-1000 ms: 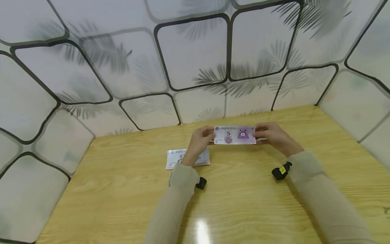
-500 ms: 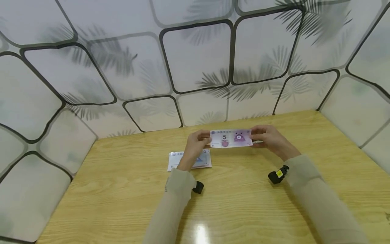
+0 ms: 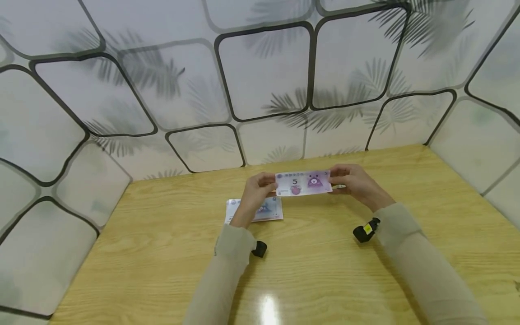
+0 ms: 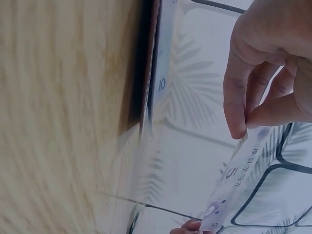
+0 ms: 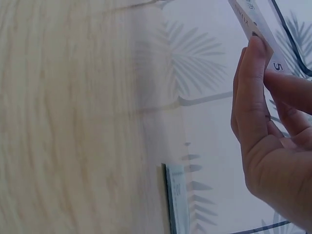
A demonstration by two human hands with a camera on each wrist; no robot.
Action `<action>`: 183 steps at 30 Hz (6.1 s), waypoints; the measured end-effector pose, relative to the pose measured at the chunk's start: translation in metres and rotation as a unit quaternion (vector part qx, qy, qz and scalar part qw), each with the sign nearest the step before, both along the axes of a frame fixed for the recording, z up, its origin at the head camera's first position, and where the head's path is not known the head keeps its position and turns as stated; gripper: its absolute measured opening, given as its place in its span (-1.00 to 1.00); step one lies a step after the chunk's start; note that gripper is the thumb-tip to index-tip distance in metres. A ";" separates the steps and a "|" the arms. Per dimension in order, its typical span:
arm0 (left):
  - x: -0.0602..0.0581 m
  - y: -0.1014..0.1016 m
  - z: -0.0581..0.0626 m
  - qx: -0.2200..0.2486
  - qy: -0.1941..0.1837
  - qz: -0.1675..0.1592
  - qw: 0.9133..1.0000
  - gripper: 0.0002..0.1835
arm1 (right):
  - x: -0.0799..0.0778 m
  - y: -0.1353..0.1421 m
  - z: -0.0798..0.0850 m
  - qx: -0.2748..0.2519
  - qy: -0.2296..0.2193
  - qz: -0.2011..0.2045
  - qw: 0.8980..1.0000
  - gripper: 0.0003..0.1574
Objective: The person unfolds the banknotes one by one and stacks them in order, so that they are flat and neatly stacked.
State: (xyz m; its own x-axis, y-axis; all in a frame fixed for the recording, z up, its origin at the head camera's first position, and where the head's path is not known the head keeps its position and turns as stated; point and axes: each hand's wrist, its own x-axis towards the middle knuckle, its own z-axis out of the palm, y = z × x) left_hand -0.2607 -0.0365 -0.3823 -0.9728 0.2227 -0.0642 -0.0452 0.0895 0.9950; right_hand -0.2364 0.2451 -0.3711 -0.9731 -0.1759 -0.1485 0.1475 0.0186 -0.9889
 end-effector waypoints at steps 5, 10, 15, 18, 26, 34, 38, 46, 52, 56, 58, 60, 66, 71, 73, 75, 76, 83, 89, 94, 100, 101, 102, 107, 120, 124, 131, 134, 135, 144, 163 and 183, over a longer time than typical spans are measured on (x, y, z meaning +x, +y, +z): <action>0.000 -0.006 0.001 0.006 0.004 0.007 1.000 -0.72 | -0.003 -0.006 0.001 -0.005 0.007 0.001 1.000 -0.85; 0.002 -0.013 0.001 0.019 0.017 0.020 0.999 -0.68 | -0.004 -0.014 0.003 -0.007 0.014 0.002 1.000 -0.79; 0.005 -0.020 0.003 0.024 0.034 0.025 0.999 -0.59 | -0.004 -0.021 0.007 -0.003 0.021 0.005 1.000 -0.75; 0.005 -0.022 0.004 0.028 0.034 0.023 0.999 -0.55 | -0.005 -0.023 0.007 -0.002 0.024 0.002 1.000 -0.76; 0.009 -0.032 -0.001 0.011 0.035 0.035 0.999 -0.56 | -0.005 -0.035 0.000 -0.014 0.013 -0.002 1.000 -0.77; 0.011 -0.043 -0.004 0.002 0.036 0.042 0.998 -0.57 | -0.005 -0.046 -0.002 -0.002 0.007 0.003 1.000 -0.71; 0.009 -0.047 -0.003 0.000 0.039 0.046 0.998 -0.57 | -0.007 -0.050 0.001 0.011 0.021 0.016 1.000 -0.63; 0.013 -0.056 -0.002 -0.001 0.038 0.057 0.998 -0.57 | -0.008 -0.059 0.000 0.022 0.018 0.021 0.999 -0.59; 0.014 -0.061 -0.003 0.005 0.039 0.063 0.997 -0.60 | -0.010 -0.066 -0.002 0.022 0.020 0.027 0.999 -0.62; 0.015 -0.066 -0.002 -0.001 0.041 0.067 0.997 -0.58 | -0.012 -0.070 -0.004 0.028 0.019 0.026 0.999 -0.60; 0.016 -0.069 -0.002 -0.006 0.041 0.071 0.997 -0.56 | -0.013 -0.072 -0.005 0.028 0.020 0.031 0.999 -0.58; 0.017 -0.073 -0.002 -0.009 0.042 0.073 0.996 -0.55 | -0.014 -0.075 -0.006 0.024 0.021 0.037 0.999 -0.58; 0.019 -0.079 -0.002 -0.013 0.050 0.076 0.996 -0.65 | -0.014 -0.083 -0.006 0.015 0.022 0.051 0.998 -0.61; 0.019 -0.085 -0.003 -0.032 0.042 0.087 0.995 -0.67 | -0.013 -0.091 -0.008 0.022 0.018 0.059 0.998 -0.57; 0.018 -0.089 -0.002 -0.043 0.032 0.090 0.995 -0.68 | -0.014 -0.094 -0.009 0.026 0.016 0.065 0.997 -0.55; 0.018 -0.093 -0.001 -0.051 0.024 0.087 0.995 -0.69 | -0.015 -0.098 -0.009 0.028 0.013 0.068 0.997 -0.54; 0.017 -0.095 0.000 -0.056 0.021 0.087 0.994 -0.69 | -0.016 -0.099 -0.009 0.029 0.014 0.071 0.997 -0.54; 0.017 -0.107 0.005 -0.084 0.020 0.068 0.994 -0.67 | -0.021 -0.111 -0.005 0.039 0.013 0.079 0.996 -0.56; 0.019 -0.111 0.004 -0.098 0.012 0.045 0.994 -0.63 | -0.020 -0.114 -0.005 0.060 0.008 0.090 0.994 -0.58; 0.018 -0.110 0.001 -0.107 0.010 0.034 0.994 -0.62 | -0.022 -0.115 -0.010 0.066 0.002 0.094 0.993 -0.55; 0.018 -0.109 0.000 -0.122 -0.001 0.037 0.992 -0.62 | -0.024 -0.119 -0.014 0.069 -0.002 0.099 0.993 -0.55; 0.019 -0.109 0.001 -0.126 -0.005 0.038 0.991 -0.63 | -0.025 -0.119 -0.014 0.072 -0.003 0.100 0.992 -0.56; 0.018 -0.109 0.001 -0.131 -0.005 0.037 0.991 -0.63 | -0.025 -0.118 -0.014 0.076 -0.002 0.102 0.992 -0.57; 0.018 -0.111 0.001 -0.176 -0.012 0.031 0.984 -0.65 | -0.023 -0.113 -0.012 0.107 -0.004 0.113 0.988 -0.60; 0.019 -0.118 0.002 -0.206 -0.026 0.023 0.978 -0.66 | -0.022 -0.112 -0.013 0.122 -0.003 0.118 0.985 -0.60; 0.019 -0.117 0.002 -0.213 -0.020 0.022 0.977 -0.66 | -0.022 -0.115 -0.013 0.141 -0.004 0.118 0.983 -0.63; 0.021 -0.112 0.000 -0.219 0.000 0.019 0.976 -0.68 | -0.020 -0.112 -0.016 0.138 -0.010 0.113 0.984 -0.65; 0.022 -0.113 0.001 -0.216 0.008 0.022 0.976 -0.68 | -0.018 -0.110 -0.014 0.135 -0.002 0.112 0.984 -0.65; 0.022 -0.113 0.001 -0.213 0.010 0.022 0.977 -0.68 | -0.017 -0.109 -0.013 0.134 0.002 0.110 0.985 -0.65; 0.023 -0.115 -0.001 -0.192 -0.028 0.022 0.981 -0.73 | -0.014 -0.099 -0.014 0.124 0.010 0.111 0.986 -0.69; 0.005 -0.111 0.002 -0.194 -0.026 -0.006 0.981 -0.63 | -0.022 -0.088 -0.014 0.127 0.017 0.098 0.987 -0.61; -0.016 -0.107 0.013 -0.213 0.084 0.003 0.973 -0.61 | -0.023 -0.056 -0.008 0.128 0.021 0.061 0.990 -0.51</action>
